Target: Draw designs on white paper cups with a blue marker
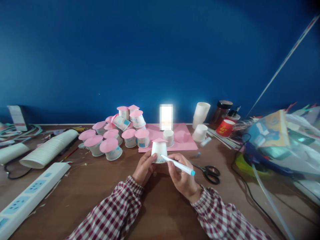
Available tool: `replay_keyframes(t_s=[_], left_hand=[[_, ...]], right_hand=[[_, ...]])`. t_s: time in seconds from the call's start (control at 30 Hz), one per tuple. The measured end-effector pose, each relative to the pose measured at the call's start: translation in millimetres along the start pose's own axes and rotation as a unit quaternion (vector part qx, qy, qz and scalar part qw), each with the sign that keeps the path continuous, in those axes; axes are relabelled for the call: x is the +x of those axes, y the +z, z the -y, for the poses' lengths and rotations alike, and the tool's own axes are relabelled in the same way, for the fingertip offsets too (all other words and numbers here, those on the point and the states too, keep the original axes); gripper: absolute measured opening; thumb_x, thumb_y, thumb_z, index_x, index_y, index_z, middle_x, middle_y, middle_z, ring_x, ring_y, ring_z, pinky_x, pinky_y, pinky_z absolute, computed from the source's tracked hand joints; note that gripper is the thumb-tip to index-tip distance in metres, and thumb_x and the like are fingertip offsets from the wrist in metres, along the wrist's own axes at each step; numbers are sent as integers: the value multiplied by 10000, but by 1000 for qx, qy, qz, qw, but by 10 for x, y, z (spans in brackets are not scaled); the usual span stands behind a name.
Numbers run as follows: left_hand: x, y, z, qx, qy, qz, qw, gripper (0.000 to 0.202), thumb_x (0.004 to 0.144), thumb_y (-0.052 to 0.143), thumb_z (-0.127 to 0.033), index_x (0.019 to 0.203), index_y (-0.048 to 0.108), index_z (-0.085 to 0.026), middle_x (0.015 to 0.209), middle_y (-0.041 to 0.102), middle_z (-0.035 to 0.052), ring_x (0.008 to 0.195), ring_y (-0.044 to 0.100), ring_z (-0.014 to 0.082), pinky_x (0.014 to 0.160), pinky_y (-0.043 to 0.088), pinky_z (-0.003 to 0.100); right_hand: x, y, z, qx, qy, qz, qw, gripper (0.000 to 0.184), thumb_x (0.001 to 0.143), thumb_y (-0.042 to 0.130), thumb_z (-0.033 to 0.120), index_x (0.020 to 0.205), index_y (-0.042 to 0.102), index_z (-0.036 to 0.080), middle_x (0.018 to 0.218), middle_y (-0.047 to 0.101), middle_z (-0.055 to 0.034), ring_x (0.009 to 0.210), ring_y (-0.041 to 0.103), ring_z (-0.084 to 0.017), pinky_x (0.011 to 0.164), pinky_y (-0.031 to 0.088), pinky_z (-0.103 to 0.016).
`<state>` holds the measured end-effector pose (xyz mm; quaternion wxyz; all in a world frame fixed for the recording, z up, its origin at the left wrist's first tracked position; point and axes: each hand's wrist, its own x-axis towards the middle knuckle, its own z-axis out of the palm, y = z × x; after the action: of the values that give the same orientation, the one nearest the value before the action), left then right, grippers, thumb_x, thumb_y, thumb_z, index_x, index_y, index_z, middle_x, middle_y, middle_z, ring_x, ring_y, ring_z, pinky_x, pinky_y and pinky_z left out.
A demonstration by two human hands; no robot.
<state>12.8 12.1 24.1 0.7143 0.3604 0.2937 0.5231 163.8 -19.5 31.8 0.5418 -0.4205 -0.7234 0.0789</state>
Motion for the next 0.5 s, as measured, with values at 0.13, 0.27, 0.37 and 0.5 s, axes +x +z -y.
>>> replay_keyframes(t_s=[0.13, 0.27, 0.37, 0.5], left_hand=[[-17, 16, -4, 4, -6, -11, 1000, 383, 747, 664, -329, 1060, 596, -119, 918, 679, 108, 819, 643, 210, 723, 495, 305], [-26, 26, -6, 9, -12, -14, 1000, 393, 762, 648, -338, 1087, 584, -128, 922, 674, 103, 793, 646, 199, 693, 491, 288], [-10, 13, 1, 12, -10, -12, 1000, 412, 739, 672, -331, 1082, 583, -121, 911, 673, 105, 779, 647, 194, 702, 490, 288], [3, 11, 6, 10, 0, -6, 1000, 408, 730, 681, -327, 1066, 585, -116, 922, 671, 110, 824, 643, 213, 762, 491, 328]], right_hand=[[-1, 5, -5, 1, 1, 2, 1000, 103, 863, 492, 202, 936, 562, 183, 800, 610, -44, 718, 594, -162, 676, 489, -289], [3, 6, -4, 6, 5, 8, 1000, 99, 860, 499, 199, 932, 564, 181, 806, 610, -42, 726, 598, -157, 690, 495, -284], [8, 4, 2, 13, 3, 1, 1000, 101, 860, 497, 199, 931, 565, 175, 801, 610, -42, 725, 600, -152, 696, 504, -281], [11, 3, 6, 8, -7, 0, 1000, 103, 862, 487, 202, 926, 563, 177, 799, 614, -47, 729, 602, -158, 695, 510, -290]])
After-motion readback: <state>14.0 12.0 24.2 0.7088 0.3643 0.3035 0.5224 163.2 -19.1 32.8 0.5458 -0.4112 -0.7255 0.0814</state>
